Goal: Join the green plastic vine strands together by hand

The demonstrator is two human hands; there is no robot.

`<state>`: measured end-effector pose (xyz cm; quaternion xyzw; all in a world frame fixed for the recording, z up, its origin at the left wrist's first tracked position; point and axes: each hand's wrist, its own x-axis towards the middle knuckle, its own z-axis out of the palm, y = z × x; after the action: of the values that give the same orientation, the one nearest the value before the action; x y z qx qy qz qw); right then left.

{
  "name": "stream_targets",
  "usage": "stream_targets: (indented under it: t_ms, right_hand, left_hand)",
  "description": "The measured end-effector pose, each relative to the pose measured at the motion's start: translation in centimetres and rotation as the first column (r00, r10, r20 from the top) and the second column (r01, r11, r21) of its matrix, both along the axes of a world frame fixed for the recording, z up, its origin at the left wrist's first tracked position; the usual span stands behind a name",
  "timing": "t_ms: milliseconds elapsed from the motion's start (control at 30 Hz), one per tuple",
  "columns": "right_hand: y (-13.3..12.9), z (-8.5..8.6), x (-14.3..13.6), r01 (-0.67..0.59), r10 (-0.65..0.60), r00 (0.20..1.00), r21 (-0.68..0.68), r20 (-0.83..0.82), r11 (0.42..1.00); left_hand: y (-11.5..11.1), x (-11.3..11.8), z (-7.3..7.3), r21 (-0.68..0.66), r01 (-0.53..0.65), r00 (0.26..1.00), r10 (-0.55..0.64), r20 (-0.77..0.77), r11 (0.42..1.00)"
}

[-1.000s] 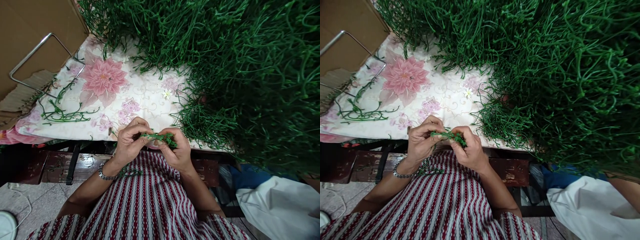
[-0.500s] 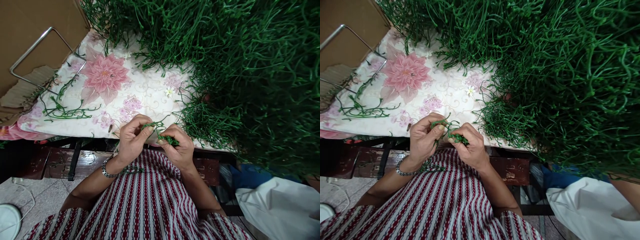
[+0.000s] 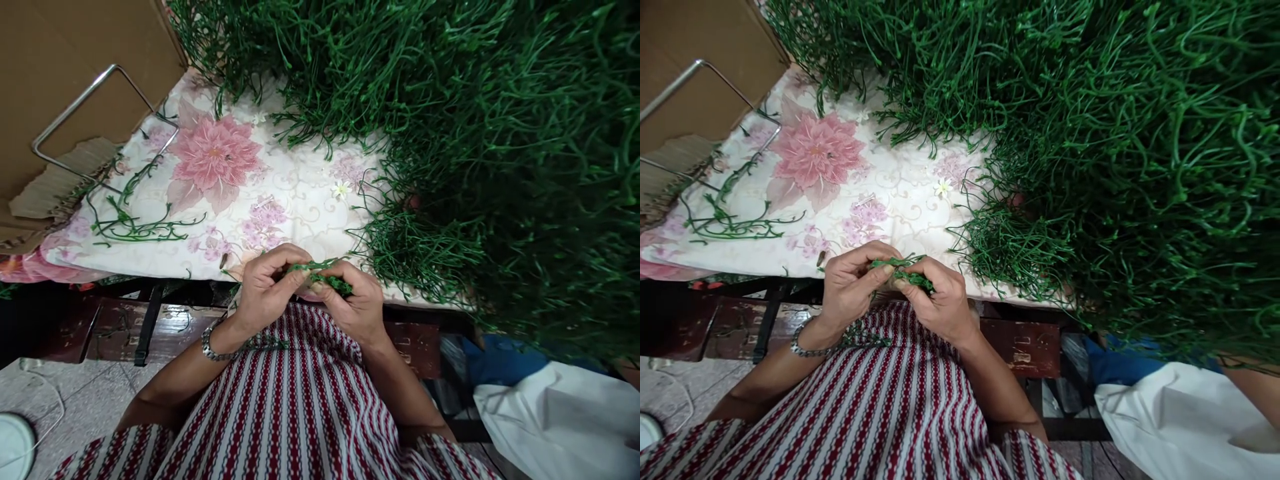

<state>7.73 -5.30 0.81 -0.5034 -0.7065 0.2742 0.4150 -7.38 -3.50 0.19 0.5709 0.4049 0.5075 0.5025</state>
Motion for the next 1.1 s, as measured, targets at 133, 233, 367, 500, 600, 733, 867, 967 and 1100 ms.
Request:
stream_targets:
  t_ms: [133,233,367,500,600,733,867,967,1100]
  right_hand:
    - [0.1,0.0,0.1,0.046,-0.046,0.999,-0.02,-0.006,0.999]
    - [0.1,-0.1,0.1,0.0,-0.001,1.0,-0.034,-0.028,0.999]
    - [0.1,-0.2,-0.1,-0.091,0.085,0.992,-0.062,-0.089,0.994]
    - [0.0,0.0,-0.2,-0.062,0.051,0.993,-0.105,-0.104,0.993]
    - [0.0,0.0,0.0,-0.078,0.063,0.991,-0.129,-0.119,0.989]
    - [0.0,-0.1,0.3,-0.111,0.102,0.992,-0.119,-0.076,0.987]
    - [0.0,-0.3,0.7,-0.184,0.181,0.982,-0.055,-0.054,0.981]
    - [0.1,-0.3,0.9,-0.186,0.185,0.982,-0.001,-0.034,0.983]
    - [0.3,-0.1,1.1,-0.135,0.13,0.989,0.071,0.065,0.988]
  left_hand:
    - [0.1,-0.1,-0.2,0.077,0.056,0.998,-0.055,-0.006,0.995]
    - [0.2,-0.5,-0.3,0.117,0.114,0.993,-0.116,0.005,0.987]
    - [0.2,-0.9,-0.6,0.157,0.19,0.98,-0.197,0.029,0.969]
    - [0.2,-1.0,-1.0,0.14,0.204,0.971,-0.218,0.094,0.969]
    - [0.2,-1.0,-1.0,0.107,0.199,0.97,-0.211,0.118,0.974]
    - [0.2,-0.9,-0.7,0.044,0.199,0.977,-0.202,0.068,0.979]
    - [0.2,-0.8,-0.5,-0.015,0.224,0.969,-0.221,0.114,0.975]
    - [0.0,-0.6,-0.4,-0.157,0.244,0.952,-0.205,0.228,0.957]
    - [-0.2,-0.4,0.4,-0.387,0.292,0.924,-0.154,0.35,0.875]
